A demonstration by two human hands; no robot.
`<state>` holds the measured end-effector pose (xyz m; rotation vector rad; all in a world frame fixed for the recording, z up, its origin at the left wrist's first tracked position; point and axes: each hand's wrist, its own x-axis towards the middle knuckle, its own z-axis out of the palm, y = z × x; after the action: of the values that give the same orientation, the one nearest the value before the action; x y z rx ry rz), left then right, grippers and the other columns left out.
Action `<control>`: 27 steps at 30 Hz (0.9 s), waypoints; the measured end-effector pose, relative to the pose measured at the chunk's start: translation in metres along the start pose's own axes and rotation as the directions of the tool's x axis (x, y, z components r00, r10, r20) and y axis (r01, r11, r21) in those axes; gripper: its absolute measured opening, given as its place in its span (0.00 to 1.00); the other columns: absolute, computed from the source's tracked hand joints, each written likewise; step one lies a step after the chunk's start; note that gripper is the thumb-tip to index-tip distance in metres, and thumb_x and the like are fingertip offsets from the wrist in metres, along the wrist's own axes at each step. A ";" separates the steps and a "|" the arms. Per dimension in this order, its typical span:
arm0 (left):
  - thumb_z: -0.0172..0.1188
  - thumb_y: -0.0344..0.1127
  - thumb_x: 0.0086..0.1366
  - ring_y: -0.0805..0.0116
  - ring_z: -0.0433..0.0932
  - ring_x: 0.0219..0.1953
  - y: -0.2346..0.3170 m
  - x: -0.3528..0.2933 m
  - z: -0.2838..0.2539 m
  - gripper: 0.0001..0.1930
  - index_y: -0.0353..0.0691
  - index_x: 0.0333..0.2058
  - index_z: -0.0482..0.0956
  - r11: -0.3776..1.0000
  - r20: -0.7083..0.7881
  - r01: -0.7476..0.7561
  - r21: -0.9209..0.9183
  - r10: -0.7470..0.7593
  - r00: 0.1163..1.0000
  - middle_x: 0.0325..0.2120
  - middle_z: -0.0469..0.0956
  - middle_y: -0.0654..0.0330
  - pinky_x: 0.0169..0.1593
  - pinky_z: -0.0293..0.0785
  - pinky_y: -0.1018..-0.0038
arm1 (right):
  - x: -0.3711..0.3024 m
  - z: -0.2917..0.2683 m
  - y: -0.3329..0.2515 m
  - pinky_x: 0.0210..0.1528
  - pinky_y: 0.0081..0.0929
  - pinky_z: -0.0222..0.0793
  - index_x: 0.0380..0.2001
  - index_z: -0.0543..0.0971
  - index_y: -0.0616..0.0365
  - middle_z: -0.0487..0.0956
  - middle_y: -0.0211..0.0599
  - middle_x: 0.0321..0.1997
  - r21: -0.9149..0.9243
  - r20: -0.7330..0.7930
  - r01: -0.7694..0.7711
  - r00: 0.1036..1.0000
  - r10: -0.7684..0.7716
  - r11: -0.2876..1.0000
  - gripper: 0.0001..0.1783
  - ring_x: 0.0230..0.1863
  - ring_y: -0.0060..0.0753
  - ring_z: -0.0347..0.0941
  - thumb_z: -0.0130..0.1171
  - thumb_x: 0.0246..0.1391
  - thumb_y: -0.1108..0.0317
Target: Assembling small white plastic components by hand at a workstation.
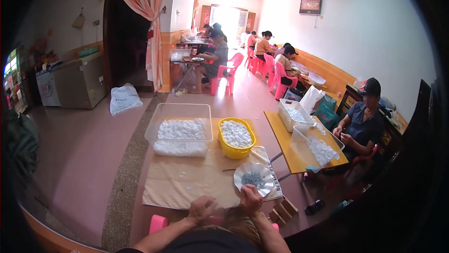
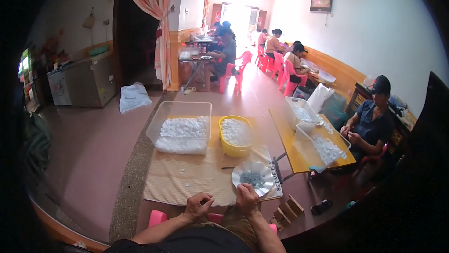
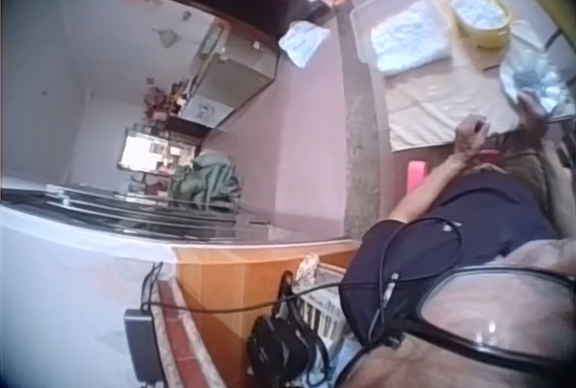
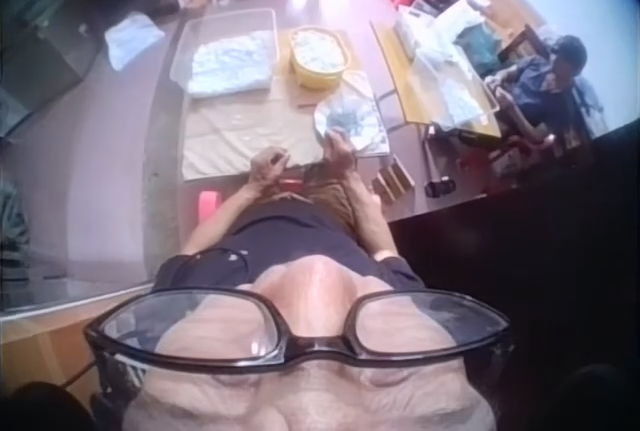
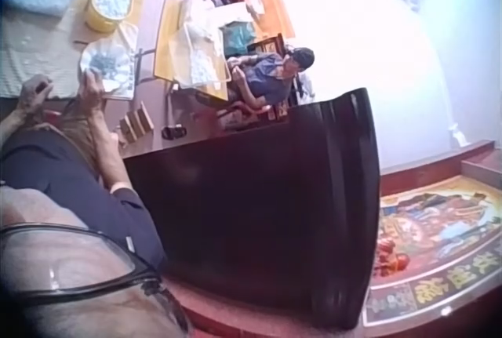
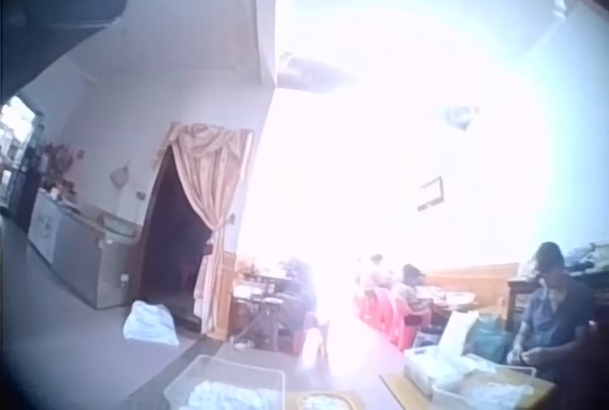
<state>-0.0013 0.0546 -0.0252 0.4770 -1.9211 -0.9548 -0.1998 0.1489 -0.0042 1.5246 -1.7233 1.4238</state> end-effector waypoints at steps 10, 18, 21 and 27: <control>0.64 0.30 0.56 0.57 0.79 0.29 -0.003 -0.003 0.002 0.05 0.38 0.26 0.77 0.999 -0.018 -0.025 0.030 0.026 0.999 0.28 0.79 0.53 0.32 0.75 0.69 | -0.004 0.001 0.006 0.35 0.38 0.74 0.31 0.78 0.62 0.78 0.47 0.34 -0.009 0.057 -0.035 0.998 0.036 0.999 0.06 0.34 0.51 0.76 0.60 0.47 0.78; 0.64 0.29 0.55 0.54 0.79 0.32 0.001 -0.009 -0.003 0.05 0.37 0.26 0.76 0.997 -0.015 -0.042 0.061 0.043 0.999 0.30 0.79 0.52 0.35 0.76 0.67 | 0.001 -0.001 0.000 0.36 0.38 0.74 0.30 0.78 0.63 0.78 0.47 0.32 -0.023 0.086 -0.044 0.995 0.046 0.999 0.05 0.34 0.51 0.76 0.60 0.46 0.79; 0.65 0.29 0.54 0.53 0.79 0.34 0.001 -0.013 -0.006 0.06 0.37 0.26 0.76 0.993 0.013 -0.069 0.092 0.068 0.998 0.31 0.79 0.52 0.36 0.75 0.66 | 0.002 -0.001 -0.002 0.37 0.37 0.73 0.30 0.78 0.63 0.78 0.47 0.33 -0.020 0.112 -0.055 0.992 0.057 0.998 0.06 0.34 0.51 0.76 0.60 0.46 0.80; 0.65 0.28 0.53 0.54 0.78 0.34 0.001 -0.014 -0.014 0.07 0.38 0.28 0.74 0.936 0.059 -0.269 0.226 0.263 0.963 0.32 0.79 0.53 0.36 0.76 0.66 | 0.005 0.001 -0.003 0.36 0.37 0.72 0.31 0.78 0.63 0.77 0.46 0.33 -0.014 0.146 -0.013 0.989 0.015 1.000 0.06 0.34 0.50 0.75 0.59 0.47 0.80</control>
<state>0.0178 0.0586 -0.0286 0.3256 -2.0707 -0.5666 -0.1988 0.1465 0.0006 1.6498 -1.8274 1.3337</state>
